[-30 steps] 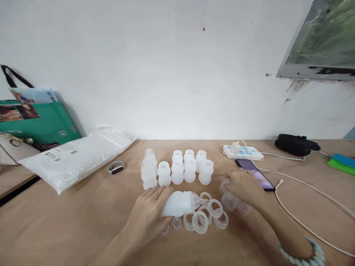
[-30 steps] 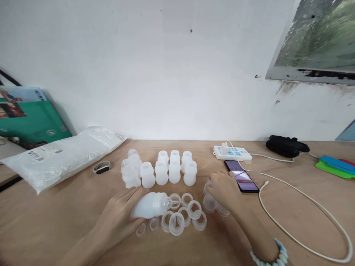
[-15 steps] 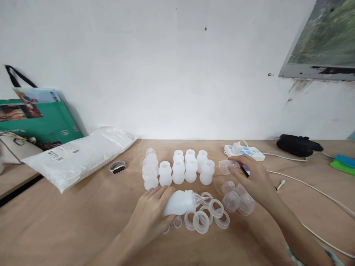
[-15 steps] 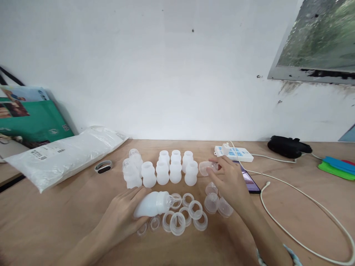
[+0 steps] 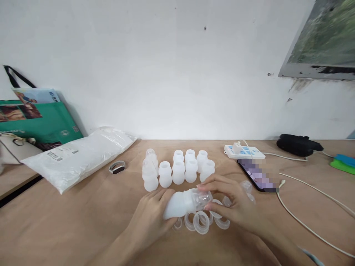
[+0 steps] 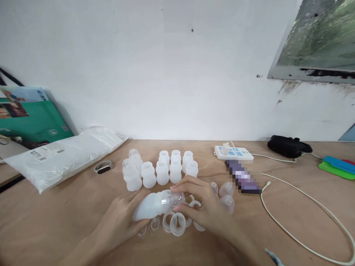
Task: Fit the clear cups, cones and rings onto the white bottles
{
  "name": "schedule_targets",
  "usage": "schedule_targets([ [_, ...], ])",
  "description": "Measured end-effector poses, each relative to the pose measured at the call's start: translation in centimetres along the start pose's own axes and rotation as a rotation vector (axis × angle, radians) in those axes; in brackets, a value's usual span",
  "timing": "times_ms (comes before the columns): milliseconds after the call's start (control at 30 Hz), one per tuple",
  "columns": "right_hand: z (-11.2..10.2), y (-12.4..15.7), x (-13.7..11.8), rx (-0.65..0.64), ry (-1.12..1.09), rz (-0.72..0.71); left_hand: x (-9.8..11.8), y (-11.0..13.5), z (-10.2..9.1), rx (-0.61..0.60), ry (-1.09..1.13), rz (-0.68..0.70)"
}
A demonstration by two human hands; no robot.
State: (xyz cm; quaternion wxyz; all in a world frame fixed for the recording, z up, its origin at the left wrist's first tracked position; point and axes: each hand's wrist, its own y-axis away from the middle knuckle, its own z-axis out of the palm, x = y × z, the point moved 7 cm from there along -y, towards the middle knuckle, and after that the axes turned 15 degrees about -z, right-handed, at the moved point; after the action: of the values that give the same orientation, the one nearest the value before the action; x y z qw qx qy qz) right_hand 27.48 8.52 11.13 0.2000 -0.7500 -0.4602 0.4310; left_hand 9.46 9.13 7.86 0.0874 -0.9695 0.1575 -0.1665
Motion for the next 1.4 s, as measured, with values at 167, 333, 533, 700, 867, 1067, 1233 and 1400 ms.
schedule_targets([
  [167,0.5,0.3,-0.4,0.024,0.023,-0.067,0.4,0.0,0.4,-0.038,-0.053,0.022],
  [333,0.5,0.3,-0.1,0.065,-0.033,-0.041,0.5,0.3,-0.3,0.031,-0.060,0.039],
  [533,1.1,-1.4,-1.2,-0.037,-0.004,-0.065,-0.6,0.3,-0.7,0.209,0.064,0.128],
  [700,-2.0,-6.1,-2.4,-0.130,0.063,-0.062,-1.2,0.7,-4.5,0.492,0.142,0.229],
  [867,-8.1,-11.2,0.7,0.240,0.085,0.037,-4.7,0.8,-8.7,0.768,0.345,0.047],
  [1067,-3.8,-14.8,6.5,0.224,0.276,0.053,-9.0,-0.1,-8.8,0.909,0.682,-0.135],
  [1233,2.4,-15.8,9.2,0.020,0.305,0.055,-9.4,0.3,-9.2,0.958,0.716,-0.140],
  [1400,5.7,-15.3,9.7,-0.177,0.307,0.046,-7.8,0.5,-9.6,0.837,0.611,-0.001],
])
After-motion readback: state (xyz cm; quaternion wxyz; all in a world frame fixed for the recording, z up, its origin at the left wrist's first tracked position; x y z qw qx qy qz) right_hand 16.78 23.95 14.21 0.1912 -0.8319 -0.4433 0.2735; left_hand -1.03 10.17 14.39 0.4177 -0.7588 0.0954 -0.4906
